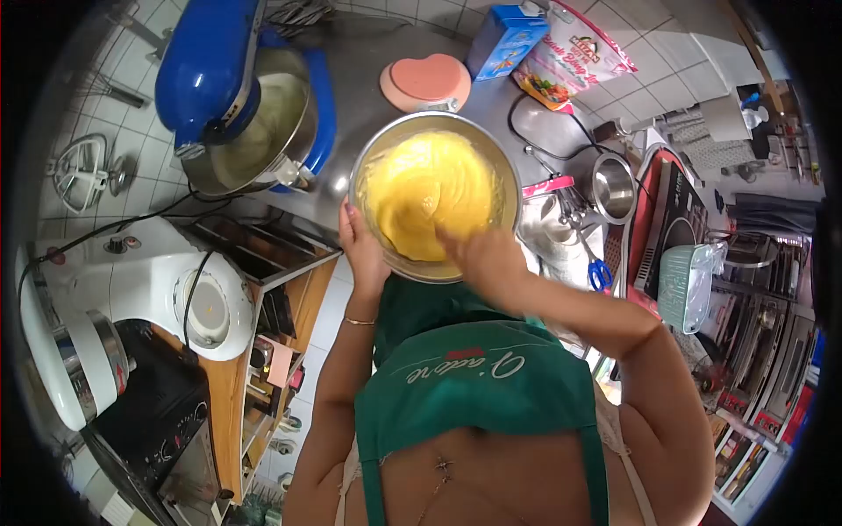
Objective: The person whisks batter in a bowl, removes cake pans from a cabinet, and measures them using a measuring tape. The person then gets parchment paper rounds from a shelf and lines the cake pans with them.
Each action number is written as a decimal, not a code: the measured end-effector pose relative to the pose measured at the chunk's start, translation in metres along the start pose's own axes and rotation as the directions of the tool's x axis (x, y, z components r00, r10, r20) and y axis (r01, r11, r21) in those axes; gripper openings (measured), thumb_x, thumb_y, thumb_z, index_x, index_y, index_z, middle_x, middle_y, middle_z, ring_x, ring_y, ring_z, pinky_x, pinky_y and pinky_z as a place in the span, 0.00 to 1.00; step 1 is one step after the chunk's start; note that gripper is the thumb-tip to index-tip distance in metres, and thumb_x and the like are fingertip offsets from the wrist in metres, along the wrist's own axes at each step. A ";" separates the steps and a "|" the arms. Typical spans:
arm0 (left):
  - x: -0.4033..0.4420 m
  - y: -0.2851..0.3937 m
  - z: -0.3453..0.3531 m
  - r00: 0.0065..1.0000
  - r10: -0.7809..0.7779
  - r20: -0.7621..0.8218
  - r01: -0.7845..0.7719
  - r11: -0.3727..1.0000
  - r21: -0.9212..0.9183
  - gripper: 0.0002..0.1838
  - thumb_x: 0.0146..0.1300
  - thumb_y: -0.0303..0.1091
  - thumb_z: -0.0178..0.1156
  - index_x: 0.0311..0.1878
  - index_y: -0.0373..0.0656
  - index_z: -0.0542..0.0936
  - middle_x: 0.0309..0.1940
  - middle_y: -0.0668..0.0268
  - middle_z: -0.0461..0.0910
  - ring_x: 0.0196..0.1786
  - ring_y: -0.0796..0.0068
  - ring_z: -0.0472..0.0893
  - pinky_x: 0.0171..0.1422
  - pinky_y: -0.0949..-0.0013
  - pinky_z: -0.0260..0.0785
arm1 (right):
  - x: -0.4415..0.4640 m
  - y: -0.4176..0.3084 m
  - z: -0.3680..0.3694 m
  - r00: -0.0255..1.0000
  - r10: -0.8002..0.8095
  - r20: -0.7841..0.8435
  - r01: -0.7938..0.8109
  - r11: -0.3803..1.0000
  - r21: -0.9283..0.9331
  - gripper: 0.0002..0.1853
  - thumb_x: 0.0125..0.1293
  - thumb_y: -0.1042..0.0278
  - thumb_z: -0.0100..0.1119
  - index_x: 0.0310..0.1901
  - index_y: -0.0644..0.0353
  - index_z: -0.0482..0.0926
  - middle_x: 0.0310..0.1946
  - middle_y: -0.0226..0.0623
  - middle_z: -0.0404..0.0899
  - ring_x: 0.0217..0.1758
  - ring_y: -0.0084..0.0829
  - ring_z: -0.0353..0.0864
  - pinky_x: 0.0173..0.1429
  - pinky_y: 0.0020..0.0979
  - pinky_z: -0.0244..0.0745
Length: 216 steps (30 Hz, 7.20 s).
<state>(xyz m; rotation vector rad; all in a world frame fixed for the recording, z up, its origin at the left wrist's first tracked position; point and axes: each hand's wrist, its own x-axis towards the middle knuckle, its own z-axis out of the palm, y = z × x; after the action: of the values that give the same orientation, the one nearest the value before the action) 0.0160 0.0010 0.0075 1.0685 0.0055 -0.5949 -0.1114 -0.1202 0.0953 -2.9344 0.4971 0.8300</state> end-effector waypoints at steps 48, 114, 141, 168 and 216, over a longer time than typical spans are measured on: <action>-0.016 -0.008 0.008 0.992 0.067 -0.110 -0.050 0.987 0.150 0.24 0.77 0.43 0.35 0.70 0.42 0.55 0.66 0.55 0.62 0.65 0.65 0.65 0.69 0.61 0.58 | 0.017 -0.030 0.057 0.857 0.238 -0.457 0.277 0.534 0.799 0.12 0.70 0.60 0.48 0.52 0.50 0.68 0.31 0.48 0.79 0.30 0.51 0.81 0.35 0.49 0.73; -0.002 -0.001 0.010 0.991 0.004 -0.136 -0.002 1.000 0.015 0.19 0.77 0.39 0.37 0.64 0.41 0.64 0.55 0.59 0.74 0.54 0.71 0.76 0.58 0.67 0.71 | -0.046 -0.007 -0.017 0.996 0.077 0.055 -0.071 0.993 -0.089 0.18 0.66 0.63 0.47 0.57 0.45 0.71 0.33 0.36 0.84 0.28 0.37 0.85 0.32 0.42 0.80; -0.010 -0.008 -0.008 0.979 0.132 -0.154 -0.108 0.982 0.156 0.19 0.76 0.36 0.38 0.62 0.36 0.67 0.49 0.60 0.76 0.48 0.77 0.75 0.54 0.73 0.68 | 0.023 0.030 0.005 0.984 0.089 -0.154 -0.076 0.993 0.089 0.25 0.67 0.58 0.48 0.64 0.53 0.62 0.16 0.34 0.79 0.20 0.37 0.83 0.21 0.35 0.76; -0.019 -0.009 0.013 0.953 0.215 -0.214 -0.173 0.965 0.198 0.20 0.76 0.37 0.39 0.63 0.34 0.68 0.50 0.60 0.77 0.50 0.78 0.75 0.56 0.74 0.68 | -0.036 0.066 0.003 0.973 0.096 -0.211 0.058 0.780 0.623 0.12 0.67 0.59 0.54 0.50 0.51 0.75 0.27 0.46 0.82 0.25 0.47 0.82 0.27 0.43 0.75; -0.011 -0.031 -0.004 0.966 0.182 -0.182 -0.148 0.971 0.186 0.19 0.75 0.31 0.40 0.62 0.32 0.68 0.47 0.60 0.78 0.47 0.78 0.76 0.53 0.75 0.68 | 0.015 0.053 0.021 0.982 -0.024 -0.188 0.038 0.997 0.071 0.20 0.69 0.55 0.50 0.61 0.45 0.68 0.19 0.40 0.79 0.20 0.44 0.80 0.21 0.42 0.74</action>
<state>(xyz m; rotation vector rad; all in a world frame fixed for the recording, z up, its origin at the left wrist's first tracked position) -0.0066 -0.0010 -0.0163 1.2783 0.0396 -0.3402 -0.1267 -0.1717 0.0711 -2.9570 0.4796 0.5229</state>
